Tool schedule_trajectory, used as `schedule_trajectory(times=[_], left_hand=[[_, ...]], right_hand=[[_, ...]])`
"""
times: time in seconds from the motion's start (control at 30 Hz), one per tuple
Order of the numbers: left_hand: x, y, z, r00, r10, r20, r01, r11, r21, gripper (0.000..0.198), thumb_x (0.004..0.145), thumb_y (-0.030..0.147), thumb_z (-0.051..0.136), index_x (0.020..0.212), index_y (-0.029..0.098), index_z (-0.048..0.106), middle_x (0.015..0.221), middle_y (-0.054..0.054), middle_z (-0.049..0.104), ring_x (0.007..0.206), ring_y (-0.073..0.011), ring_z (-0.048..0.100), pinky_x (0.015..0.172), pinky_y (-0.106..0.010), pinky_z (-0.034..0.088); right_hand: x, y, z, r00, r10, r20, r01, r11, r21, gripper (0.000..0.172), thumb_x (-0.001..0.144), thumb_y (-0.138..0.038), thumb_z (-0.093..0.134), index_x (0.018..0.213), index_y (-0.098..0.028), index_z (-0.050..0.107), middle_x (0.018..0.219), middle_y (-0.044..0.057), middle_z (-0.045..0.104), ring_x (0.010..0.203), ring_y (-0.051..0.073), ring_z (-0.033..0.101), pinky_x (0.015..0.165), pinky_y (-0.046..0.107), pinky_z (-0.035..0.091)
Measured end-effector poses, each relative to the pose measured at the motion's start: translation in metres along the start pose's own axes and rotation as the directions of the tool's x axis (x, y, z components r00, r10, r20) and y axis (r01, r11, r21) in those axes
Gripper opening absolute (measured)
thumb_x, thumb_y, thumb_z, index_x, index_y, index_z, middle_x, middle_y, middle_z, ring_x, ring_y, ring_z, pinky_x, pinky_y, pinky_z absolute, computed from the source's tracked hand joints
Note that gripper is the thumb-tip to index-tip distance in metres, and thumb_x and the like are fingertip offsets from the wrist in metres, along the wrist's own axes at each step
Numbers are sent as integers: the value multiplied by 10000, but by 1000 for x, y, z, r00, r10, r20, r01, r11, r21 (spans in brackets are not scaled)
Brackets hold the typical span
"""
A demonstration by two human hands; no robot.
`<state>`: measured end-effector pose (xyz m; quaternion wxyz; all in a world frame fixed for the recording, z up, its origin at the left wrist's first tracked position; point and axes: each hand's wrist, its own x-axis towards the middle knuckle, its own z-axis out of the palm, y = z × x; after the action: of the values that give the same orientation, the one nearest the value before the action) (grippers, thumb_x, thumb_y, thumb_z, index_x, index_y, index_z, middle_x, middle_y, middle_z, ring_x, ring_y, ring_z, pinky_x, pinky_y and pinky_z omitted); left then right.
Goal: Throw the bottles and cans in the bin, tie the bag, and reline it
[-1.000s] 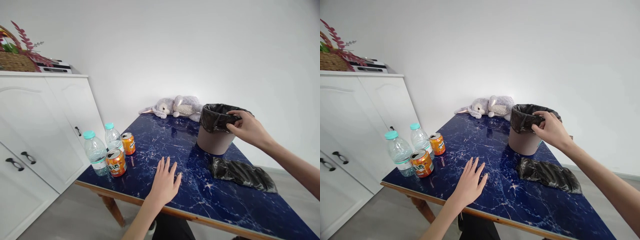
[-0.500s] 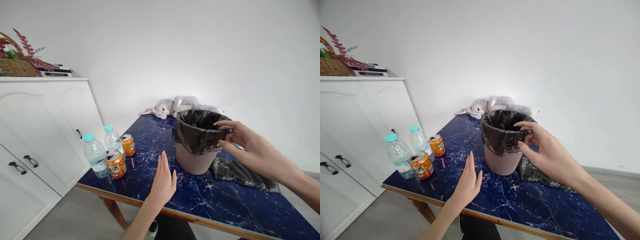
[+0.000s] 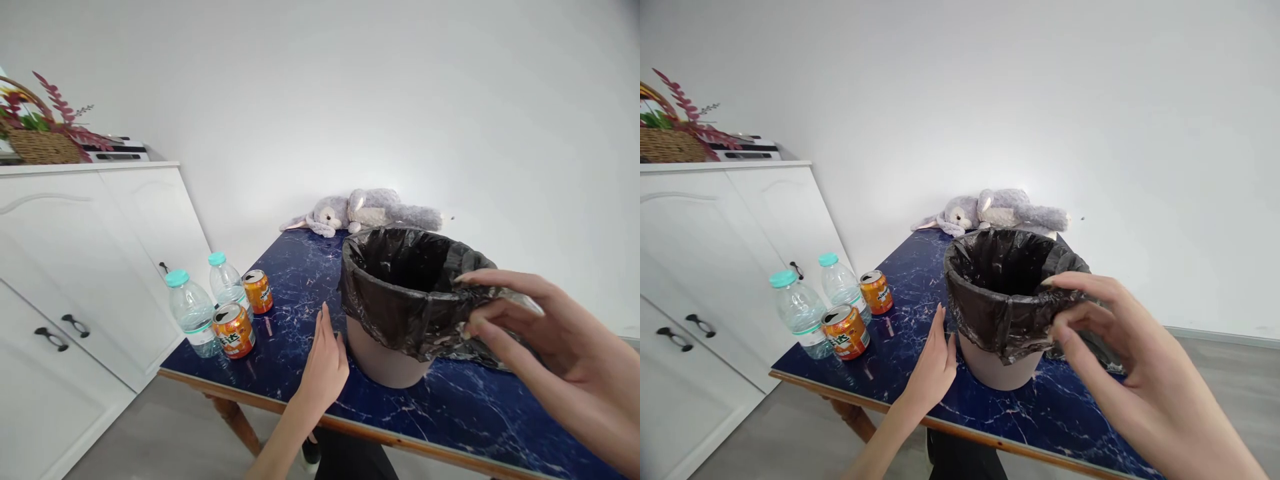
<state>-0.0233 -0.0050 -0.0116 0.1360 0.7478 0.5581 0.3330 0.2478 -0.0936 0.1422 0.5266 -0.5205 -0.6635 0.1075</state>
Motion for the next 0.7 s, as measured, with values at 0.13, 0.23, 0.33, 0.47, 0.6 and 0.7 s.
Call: schedule_trajectory(times=[0.13, 0.23, 0.33, 0.47, 0.6, 0.7], left_hand=[[-7, 3, -6, 1000, -2, 5, 2, 1000, -19, 677, 1130, 336, 293, 1723, 223, -15, 1776, -172, 258, 1621, -319, 306, 1273, -536, 443], [-25, 10, -22, 999, 17, -37, -18, 1000, -7, 644, 1135, 347, 326, 1718, 275, 63, 1742, -130, 364, 1584, -292, 406, 1253, -505, 473], [-46, 22, -61, 985, 125, -119, -114, 989, 97, 526, 1117, 346, 435, 1635, 356, 344, 1687, -67, 459, 1536, -284, 484, 1241, -494, 484], [-47, 33, -143, 850, 343, -400, -219, 920, 325, 298, 1063, 247, 537, 1331, 338, 631, 1433, -76, 647, 1370, -292, 612, 1195, -533, 489], [-21, 19, -212, 744, 428, -513, -135, 848, 512, 180, 1029, 280, 580, 1177, 241, 675, 1293, -122, 679, 1301, -318, 618, 1168, -545, 472], [-4, -3, -245, 771, 389, -504, -22, 808, 589, 289, 1023, 368, 562, 1242, 207, 659, 1401, -160, 623, 1374, -342, 558, 1215, -565, 403]], right_hand=[[-22, 21, 11, 926, 103, -363, -22, 975, 221, 194, 916, -467, 727, 1097, -402, 700, 1143, 64, 659, 713, 258, 638, 615, 454, 561], [-46, 62, 16, 906, 295, -304, -229, 945, 235, 169, 936, -531, 673, 857, -386, 637, 880, 45, 617, 679, 291, 596, 588, 470, 504], [-68, 111, 20, 924, 381, -42, -372, 917, 141, 328, 942, -616, 586, 745, -354, 606, 708, 47, 588, 665, 314, 598, 555, 441, 486], [-81, 153, 24, 911, 373, 174, -398, 907, 140, 361, 914, -608, 610, 752, -285, 628, 592, 9, 546, 537, 225, 543, 521, 346, 486], [-85, 162, 28, 890, 376, 258, -416, 901, 124, 346, 937, -583, 585, 798, -269, 628, 601, 0, 568, 540, 202, 554, 512, 300, 463], [-91, 163, 33, 907, 358, 220, -382, 921, 74, 331, 922, -575, 576, 818, -268, 643, 608, 4, 600, 541, 205, 578, 505, 292, 462]])
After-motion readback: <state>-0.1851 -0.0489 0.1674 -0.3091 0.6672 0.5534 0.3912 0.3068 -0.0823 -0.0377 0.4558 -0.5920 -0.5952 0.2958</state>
